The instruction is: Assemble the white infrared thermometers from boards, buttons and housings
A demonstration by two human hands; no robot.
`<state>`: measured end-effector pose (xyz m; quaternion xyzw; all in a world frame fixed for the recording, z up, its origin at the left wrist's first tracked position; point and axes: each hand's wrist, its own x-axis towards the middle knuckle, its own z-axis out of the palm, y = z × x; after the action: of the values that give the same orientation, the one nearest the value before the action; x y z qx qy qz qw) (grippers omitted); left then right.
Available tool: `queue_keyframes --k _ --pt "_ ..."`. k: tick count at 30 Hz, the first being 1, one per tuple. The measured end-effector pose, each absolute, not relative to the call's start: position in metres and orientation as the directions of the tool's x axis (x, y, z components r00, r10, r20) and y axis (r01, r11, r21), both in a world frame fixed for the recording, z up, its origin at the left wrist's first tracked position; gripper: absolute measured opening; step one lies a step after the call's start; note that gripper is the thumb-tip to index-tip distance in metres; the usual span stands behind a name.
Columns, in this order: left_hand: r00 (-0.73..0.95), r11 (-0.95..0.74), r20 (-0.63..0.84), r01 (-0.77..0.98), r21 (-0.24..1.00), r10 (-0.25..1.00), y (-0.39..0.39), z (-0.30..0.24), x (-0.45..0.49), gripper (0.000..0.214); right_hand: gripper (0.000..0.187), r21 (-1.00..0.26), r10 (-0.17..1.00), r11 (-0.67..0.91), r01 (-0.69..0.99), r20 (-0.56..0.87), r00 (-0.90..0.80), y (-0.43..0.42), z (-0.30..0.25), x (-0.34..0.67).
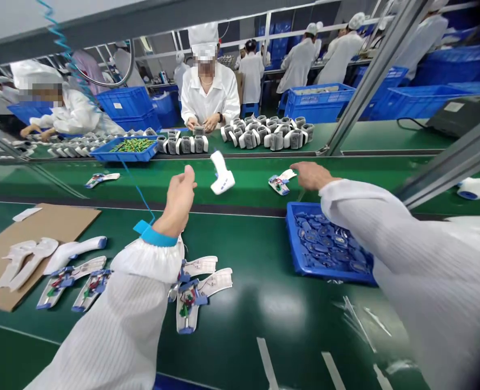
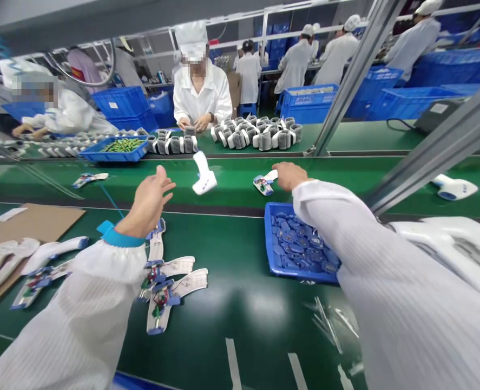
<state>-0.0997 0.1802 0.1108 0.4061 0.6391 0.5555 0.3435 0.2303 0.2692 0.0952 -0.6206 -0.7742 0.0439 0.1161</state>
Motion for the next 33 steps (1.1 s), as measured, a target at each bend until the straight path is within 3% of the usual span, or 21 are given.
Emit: queue_keyframes --k 6,9,11,14,15,17,18,21,23,26,28,31,33 --pt "-0.397 0.137 -0.057 0.176 0.975 0.916 0.152 0.095 -0.101 0.037 0.033 -0.059 0.964 0.258 0.964 -0.054 -0.261 0.330 0.064 0.239" --pt "-0.265 0.136 -0.068 0.248 0.959 0.962 0.138 0.086 -0.095 0.037 0.031 -0.030 0.958 0.268 0.963 -0.100 -0.270 0.326 0.082 0.248" --pt "-0.151 0.087 -0.040 0.318 0.944 0.988 0.130 0.085 -0.083 0.038 0.042 -0.028 0.953 0.286 0.958 -0.099 -0.288 0.305 0.100 0.248" --pt "-0.060 -0.052 0.084 0.417 0.907 0.995 0.116 0.090 -0.052 0.062 0.040 -0.104 0.926 0.372 0.923 -0.036 -0.377 0.237 0.118 0.238" --pt "-0.020 -0.102 0.123 0.426 0.899 0.992 0.109 0.092 -0.040 0.068 0.038 -0.187 0.903 0.423 0.887 0.009 -0.429 0.208 0.119 0.234" --pt "0.083 -0.172 0.151 0.395 0.903 0.985 0.092 0.094 -0.019 0.054 0.034 -0.301 0.876 0.468 0.831 0.030 -0.482 0.145 0.113 0.226" --pt "0.138 -0.181 0.138 0.379 0.907 0.981 0.081 0.093 -0.010 0.040 0.033 -0.423 0.869 0.465 0.778 0.047 -0.493 0.115 0.108 0.223" --pt "0.247 -0.191 0.091 0.419 0.888 0.965 0.045 0.083 0.007 0.015 0.032 -0.641 0.892 0.428 0.637 0.185 -0.412 0.040 0.094 0.214" --pt "0.316 -0.253 0.103 0.481 0.839 0.943 0.022 0.074 0.014 0.015 0.026 -0.653 0.904 0.427 0.625 0.285 -0.319 0.006 0.089 0.209" --pt "0.402 -0.304 0.080 0.532 0.791 0.912 -0.004 0.063 0.021 0.014 0.031 -0.545 0.889 0.438 0.715 0.380 -0.256 -0.026 0.087 0.211" --pt "0.372 -0.198 -0.010 0.516 0.834 0.928 -0.014 0.057 0.023 0.014 0.032 -0.538 0.911 0.357 0.764 0.380 -0.158 -0.039 0.080 0.225" --pt "0.328 0.115 -0.239 0.356 0.928 0.914 -0.021 0.048 0.023 0.027 0.034 -0.558 0.976 0.068 0.827 0.211 0.063 -0.054 0.049 0.256" --pt "0.385 0.274 -0.336 0.209 0.939 0.859 -0.024 0.040 0.022 0.034 0.036 -0.484 0.984 -0.057 0.873 0.118 0.130 -0.064 0.024 0.271"
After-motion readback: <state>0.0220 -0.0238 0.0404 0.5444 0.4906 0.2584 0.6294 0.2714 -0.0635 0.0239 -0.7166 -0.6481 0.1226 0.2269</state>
